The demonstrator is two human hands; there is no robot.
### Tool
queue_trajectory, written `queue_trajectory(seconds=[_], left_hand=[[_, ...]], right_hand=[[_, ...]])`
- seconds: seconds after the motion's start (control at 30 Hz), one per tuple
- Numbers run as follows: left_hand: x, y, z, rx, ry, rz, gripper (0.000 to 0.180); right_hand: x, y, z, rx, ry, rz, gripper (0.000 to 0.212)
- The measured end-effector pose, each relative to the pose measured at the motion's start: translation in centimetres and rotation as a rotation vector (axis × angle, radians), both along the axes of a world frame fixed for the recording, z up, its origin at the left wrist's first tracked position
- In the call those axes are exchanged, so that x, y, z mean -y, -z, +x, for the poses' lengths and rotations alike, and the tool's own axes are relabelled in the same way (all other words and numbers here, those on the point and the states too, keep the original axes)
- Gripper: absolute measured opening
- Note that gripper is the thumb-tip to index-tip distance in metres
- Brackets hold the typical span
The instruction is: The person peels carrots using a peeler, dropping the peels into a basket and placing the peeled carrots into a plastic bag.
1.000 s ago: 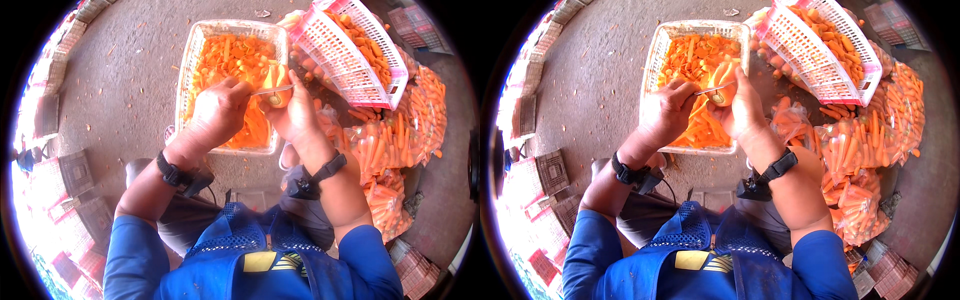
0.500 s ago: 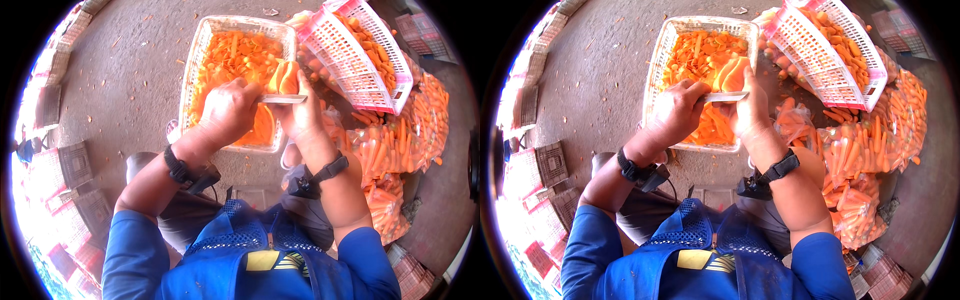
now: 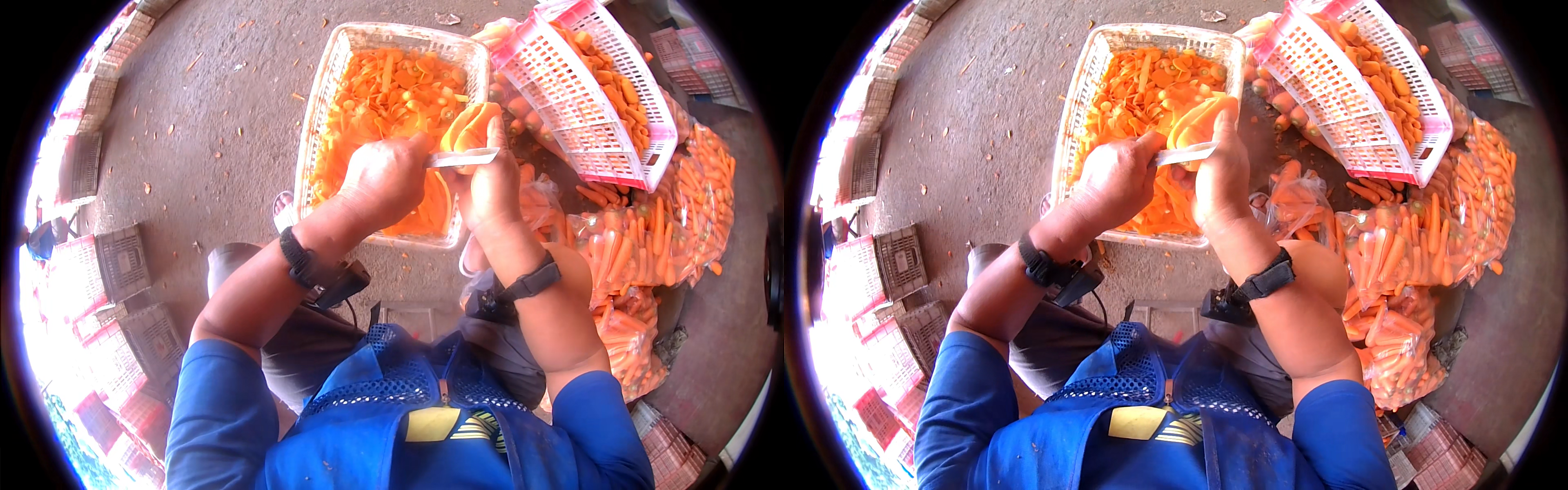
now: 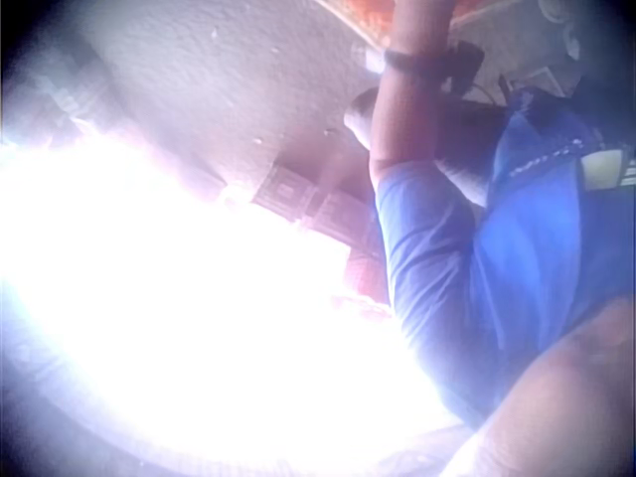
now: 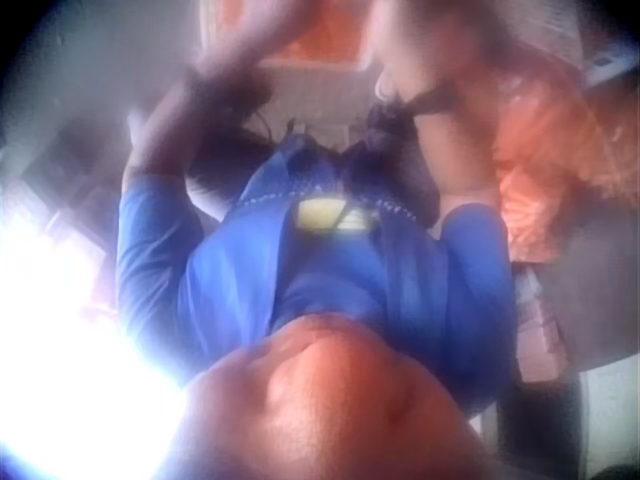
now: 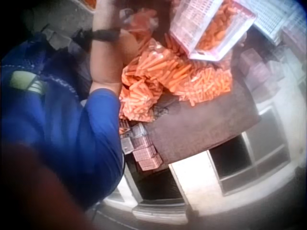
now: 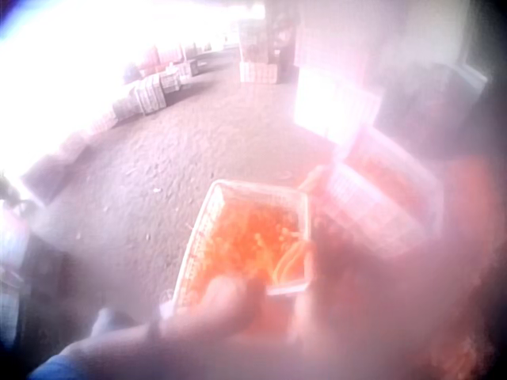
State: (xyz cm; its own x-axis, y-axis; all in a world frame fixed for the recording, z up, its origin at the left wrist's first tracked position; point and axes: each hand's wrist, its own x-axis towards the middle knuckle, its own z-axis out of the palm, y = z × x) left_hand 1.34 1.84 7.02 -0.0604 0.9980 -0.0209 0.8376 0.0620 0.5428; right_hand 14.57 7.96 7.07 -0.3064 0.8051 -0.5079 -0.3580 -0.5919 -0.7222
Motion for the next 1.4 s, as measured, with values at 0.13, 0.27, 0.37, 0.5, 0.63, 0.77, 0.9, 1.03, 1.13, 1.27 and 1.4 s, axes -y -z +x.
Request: queue_trajectory(seconds=[0.13, 0.27, 0.37, 0.5, 0.63, 0.77, 0.9, 1.03, 1.13, 1.27, 1.4], left_hand=[[-0.3, 0.0, 0.2, 0.02, -0.011, -0.008, 0.01], [-0.4, 0.0, 0.4, 0.026, -0.018, -0.049, 0.009], [-0.4, -0.1, 0.5, 0.063, -0.029, -0.022, 0.01], [-0.4, 0.1, 0.0, 0.062, -0.068, -0.007, 0.009], [-0.3, 0.2, 0.0, 0.092, -0.054, 0.015, 0.009], [-0.3, 0.0, 0.3, 0.137, -0.054, 0.018, 0.009], [-0.4, 0.3, -0.2, 0.144, -0.048, 0.05, 0.012], [-0.5, 0.9, -0.7, 0.115, -0.017, 0.083, 0.017], [-1.0, 0.9, 0.1, 0.141, -0.011, 0.076, 0.019], [-1.0, 0.7, -1.3, 0.196, 0.033, 0.026, 0.024], [-1.5, 1.0, -2.3, 0.162, 0.075, 0.002, 0.03]], right_hand=[[0.2, 0.1, -0.2, 0.064, 0.03, 0.11, 0.047], [0.5, 0.6, -0.5, 0.132, 0.075, 0.216, 0.046], [0.4, 1.0, -0.2, 0.181, 0.048, 0.304, 0.046], [0.6, 0.8, -0.4, 0.13, 0.015, 0.249, 0.045], [0.8, 1.2, -0.5, 0.14, 0.0, 0.333, 0.042], [0.0, 2.9, -0.7, 0.403, 0.156, 0.878, 0.034], [0.7, 3.0, 0.0, 0.347, 0.091, 0.87, 0.032], [1.7, 1.4, 0.2, 0.047, -0.091, 0.339, 0.035], [0.4, 3.9, 0.1, 0.259, 0.013, 0.741, 0.038], [2.8, 1.6, 0.1, 0.286, -0.062, 0.758, 0.037], [4.0, 1.5, -0.1, 0.212, -0.052, 0.742, 0.039]])
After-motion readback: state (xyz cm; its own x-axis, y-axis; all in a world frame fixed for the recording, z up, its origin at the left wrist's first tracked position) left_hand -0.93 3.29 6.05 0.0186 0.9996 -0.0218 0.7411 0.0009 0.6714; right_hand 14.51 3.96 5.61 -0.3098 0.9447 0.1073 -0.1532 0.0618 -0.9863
